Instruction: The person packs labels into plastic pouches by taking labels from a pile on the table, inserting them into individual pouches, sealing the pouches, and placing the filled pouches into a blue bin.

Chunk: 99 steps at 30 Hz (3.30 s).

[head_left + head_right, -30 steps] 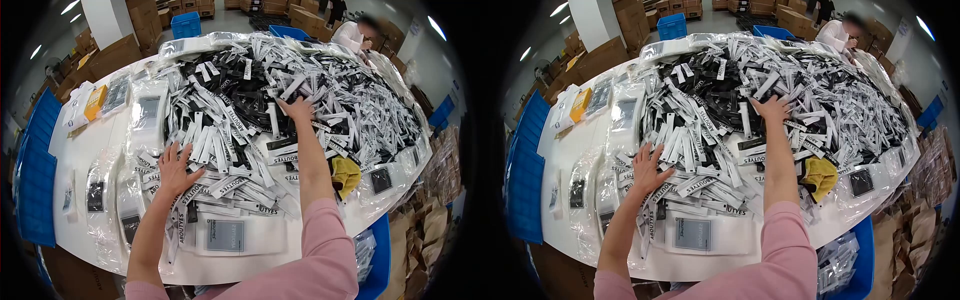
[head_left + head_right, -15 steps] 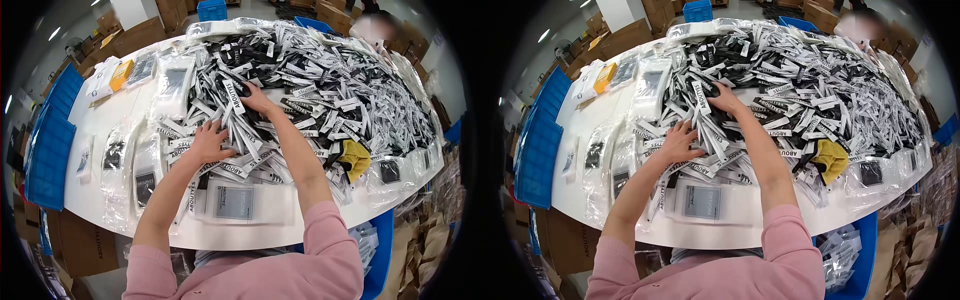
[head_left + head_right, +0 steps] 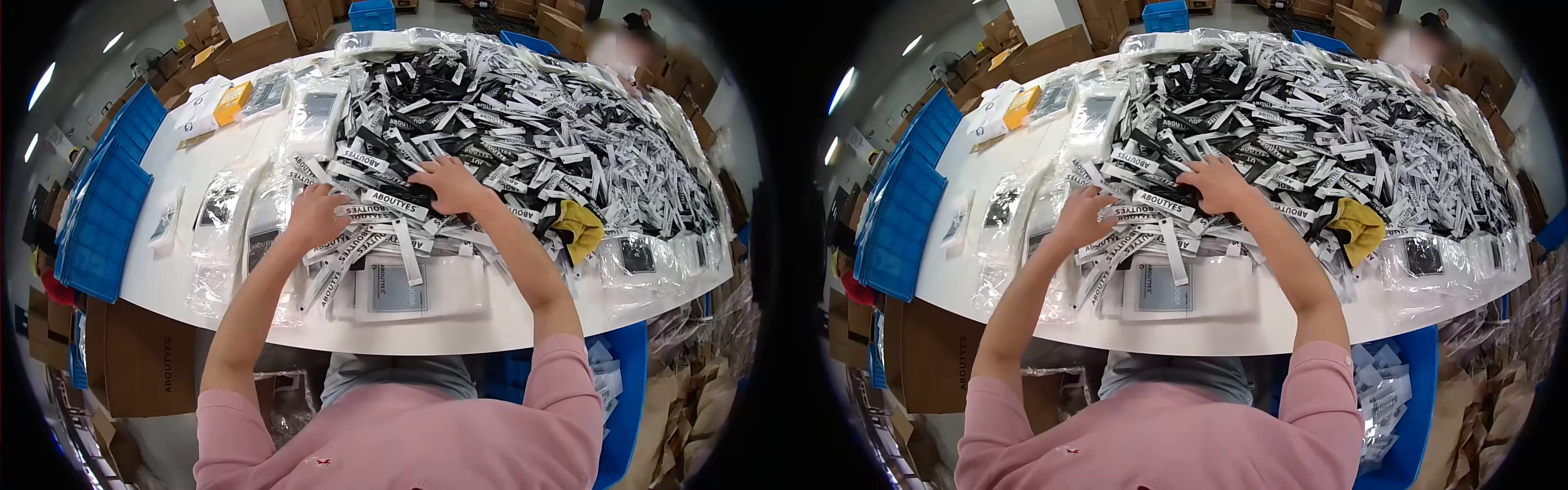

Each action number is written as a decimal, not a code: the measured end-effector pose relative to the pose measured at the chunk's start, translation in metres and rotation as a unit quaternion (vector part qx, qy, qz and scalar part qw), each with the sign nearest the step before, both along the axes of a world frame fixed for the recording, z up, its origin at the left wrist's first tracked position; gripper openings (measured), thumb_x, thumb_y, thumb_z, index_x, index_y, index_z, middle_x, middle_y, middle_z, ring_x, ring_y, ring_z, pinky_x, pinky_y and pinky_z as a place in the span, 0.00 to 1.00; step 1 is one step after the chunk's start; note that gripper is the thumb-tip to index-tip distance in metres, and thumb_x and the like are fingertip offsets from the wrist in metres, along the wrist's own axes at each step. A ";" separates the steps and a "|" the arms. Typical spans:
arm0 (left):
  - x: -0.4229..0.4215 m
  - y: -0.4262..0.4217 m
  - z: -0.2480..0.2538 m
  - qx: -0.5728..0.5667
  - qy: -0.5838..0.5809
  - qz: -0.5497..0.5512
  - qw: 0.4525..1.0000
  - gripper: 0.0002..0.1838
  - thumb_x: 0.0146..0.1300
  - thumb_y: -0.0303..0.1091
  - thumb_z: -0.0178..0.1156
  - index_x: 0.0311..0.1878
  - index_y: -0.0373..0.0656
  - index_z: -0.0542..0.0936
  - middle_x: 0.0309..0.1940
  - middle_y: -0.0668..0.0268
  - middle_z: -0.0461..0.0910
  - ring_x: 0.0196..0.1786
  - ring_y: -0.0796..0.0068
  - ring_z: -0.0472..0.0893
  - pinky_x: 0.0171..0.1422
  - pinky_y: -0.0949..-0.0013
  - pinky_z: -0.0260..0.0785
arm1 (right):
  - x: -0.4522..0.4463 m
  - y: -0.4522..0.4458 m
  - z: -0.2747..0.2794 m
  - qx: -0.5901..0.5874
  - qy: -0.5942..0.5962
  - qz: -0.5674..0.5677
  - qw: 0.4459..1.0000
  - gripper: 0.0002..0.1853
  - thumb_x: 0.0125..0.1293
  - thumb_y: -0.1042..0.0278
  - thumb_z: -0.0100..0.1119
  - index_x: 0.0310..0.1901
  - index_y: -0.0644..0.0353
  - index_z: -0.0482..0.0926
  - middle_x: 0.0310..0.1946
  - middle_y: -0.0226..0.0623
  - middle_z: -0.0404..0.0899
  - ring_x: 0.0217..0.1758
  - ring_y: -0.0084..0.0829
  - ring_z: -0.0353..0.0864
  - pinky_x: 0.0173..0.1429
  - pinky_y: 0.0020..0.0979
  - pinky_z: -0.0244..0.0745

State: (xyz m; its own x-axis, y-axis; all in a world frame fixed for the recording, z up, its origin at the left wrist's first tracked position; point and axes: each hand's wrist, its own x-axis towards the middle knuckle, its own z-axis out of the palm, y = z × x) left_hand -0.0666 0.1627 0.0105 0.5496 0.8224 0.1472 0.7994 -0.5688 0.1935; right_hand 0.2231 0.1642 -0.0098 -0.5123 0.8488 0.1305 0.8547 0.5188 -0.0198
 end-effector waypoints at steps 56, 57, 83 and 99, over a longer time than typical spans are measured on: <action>0.030 -0.086 -0.069 -0.246 -0.343 0.010 0.906 0.06 0.61 0.27 0.54 0.36 0.34 0.78 0.20 0.59 0.72 0.23 0.75 0.71 0.29 0.71 0.62 | 0.013 -0.144 -0.016 0.053 0.662 -0.225 0.713 0.08 0.66 0.69 0.53 0.30 0.61 0.68 0.16 0.29 0.70 0.17 0.18 0.68 0.23 0.22 0.65; 0.033 -0.089 -0.067 -0.247 -0.343 0.008 0.906 0.06 0.61 0.27 0.54 0.36 0.34 0.78 0.20 0.59 0.72 0.23 0.75 0.71 0.29 0.71 0.62 | 0.006 -0.161 -0.032 0.086 0.709 -0.184 0.675 0.09 0.66 0.69 0.53 0.30 0.61 0.68 0.16 0.27 0.70 0.16 0.17 0.67 0.22 0.22 0.63; 0.077 -0.141 -0.010 -0.444 -0.571 -0.021 0.690 0.09 0.65 0.26 0.49 0.40 0.32 0.78 0.30 0.68 0.80 0.33 0.85 0.76 0.37 0.78 0.71 | -0.058 -0.182 0.000 -0.111 0.569 -0.102 0.809 0.08 0.55 0.70 0.62 0.35 0.62 0.76 0.23 0.41 0.76 0.23 0.38 0.75 0.30 0.32 0.70; 0.071 -0.092 0.016 -0.100 -0.343 -0.101 0.928 0.24 0.45 0.14 0.55 0.48 0.43 0.80 0.19 0.64 0.74 0.18 0.78 0.71 0.22 0.71 0.63 | -0.061 -0.158 0.014 0.200 0.414 -0.079 0.885 0.11 0.43 0.71 0.63 0.28 0.60 0.72 0.20 0.37 0.71 0.20 0.40 0.73 0.22 0.33 0.67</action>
